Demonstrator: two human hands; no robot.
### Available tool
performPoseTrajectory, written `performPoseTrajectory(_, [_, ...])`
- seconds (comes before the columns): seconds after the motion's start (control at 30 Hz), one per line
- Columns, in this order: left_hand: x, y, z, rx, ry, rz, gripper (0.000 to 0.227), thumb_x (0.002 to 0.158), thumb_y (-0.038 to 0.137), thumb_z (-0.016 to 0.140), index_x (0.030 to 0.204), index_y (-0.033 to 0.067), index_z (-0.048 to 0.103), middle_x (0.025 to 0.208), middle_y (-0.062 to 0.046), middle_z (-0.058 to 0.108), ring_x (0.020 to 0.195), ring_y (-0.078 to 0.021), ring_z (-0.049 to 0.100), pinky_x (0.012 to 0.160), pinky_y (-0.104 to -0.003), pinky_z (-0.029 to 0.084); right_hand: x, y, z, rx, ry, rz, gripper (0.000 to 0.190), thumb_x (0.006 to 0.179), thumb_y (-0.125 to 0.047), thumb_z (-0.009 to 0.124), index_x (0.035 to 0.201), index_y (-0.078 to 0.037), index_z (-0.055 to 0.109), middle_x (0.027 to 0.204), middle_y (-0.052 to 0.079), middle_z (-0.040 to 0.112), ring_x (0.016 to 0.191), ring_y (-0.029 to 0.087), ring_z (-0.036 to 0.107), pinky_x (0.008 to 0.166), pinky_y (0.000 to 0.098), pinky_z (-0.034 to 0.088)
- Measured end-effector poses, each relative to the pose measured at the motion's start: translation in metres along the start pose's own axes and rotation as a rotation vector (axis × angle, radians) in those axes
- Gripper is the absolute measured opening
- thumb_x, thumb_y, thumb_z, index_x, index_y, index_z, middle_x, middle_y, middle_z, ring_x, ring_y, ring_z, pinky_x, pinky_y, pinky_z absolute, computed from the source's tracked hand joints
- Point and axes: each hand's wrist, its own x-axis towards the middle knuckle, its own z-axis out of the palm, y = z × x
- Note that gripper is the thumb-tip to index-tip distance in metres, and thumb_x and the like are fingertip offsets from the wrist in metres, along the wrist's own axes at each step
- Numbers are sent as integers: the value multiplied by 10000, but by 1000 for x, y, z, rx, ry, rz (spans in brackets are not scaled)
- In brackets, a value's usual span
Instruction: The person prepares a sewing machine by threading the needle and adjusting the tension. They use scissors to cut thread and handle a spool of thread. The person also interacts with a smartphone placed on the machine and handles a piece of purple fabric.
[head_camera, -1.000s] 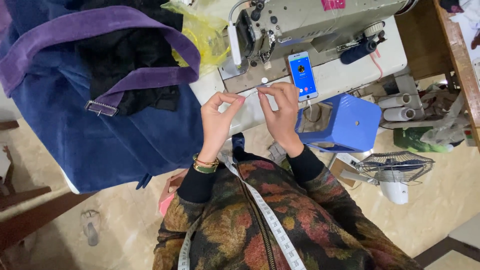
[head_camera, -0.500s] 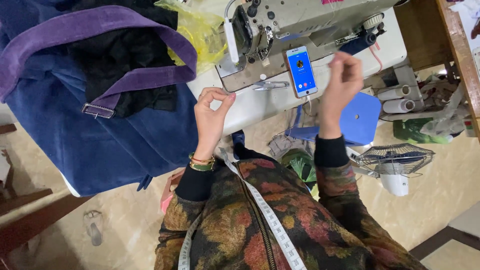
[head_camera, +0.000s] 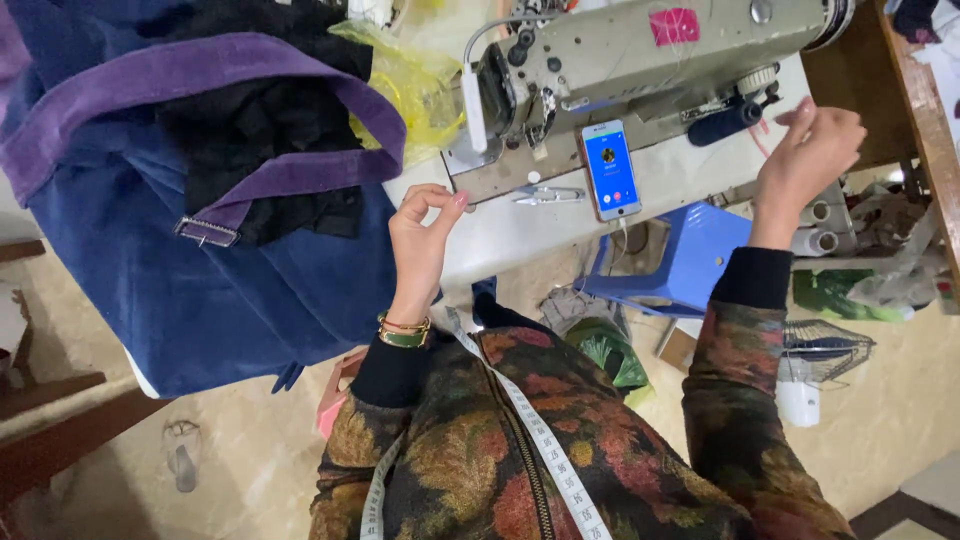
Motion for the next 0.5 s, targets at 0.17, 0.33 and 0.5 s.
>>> performPoseTrajectory(0.17, [2, 22, 14, -81, -9, -39, 168, 907, 135, 781, 754, 143, 711, 913, 7, 639, 948, -135, 626, 936, -308, 509, 16, -102, -50, 372, 142, -175, 179, 1081, -1, 654, 1088, -8, 475, 1042, 138, 463, 896, 262, 429, 784, 383, 377])
performPoseTrajectory(0.33, [-4, 48, 44, -76, -77, -13, 154, 953, 88, 753, 809, 55, 714, 975, -57, 584, 1132, -216, 564, 1101, -456, 385, -13, -189, -75, 911, -286, -129, 208, 999, 130, 537, 1127, 20, 658, 992, 180, 615, 920, 313, 580, 875, 419, 464])
performPoseTrajectory(0.5, [-5, 58, 74, -140, -182, 9, 149, 954, 74, 736, 820, 15, 706, 1001, -101, 606, 1195, -286, 599, 1112, -518, 401, -30, -229, -74, 1243, -518, -359, 130, 835, -72, 842, 958, -55, 804, 846, 83, 731, 737, 245, 644, 761, 362, 526])
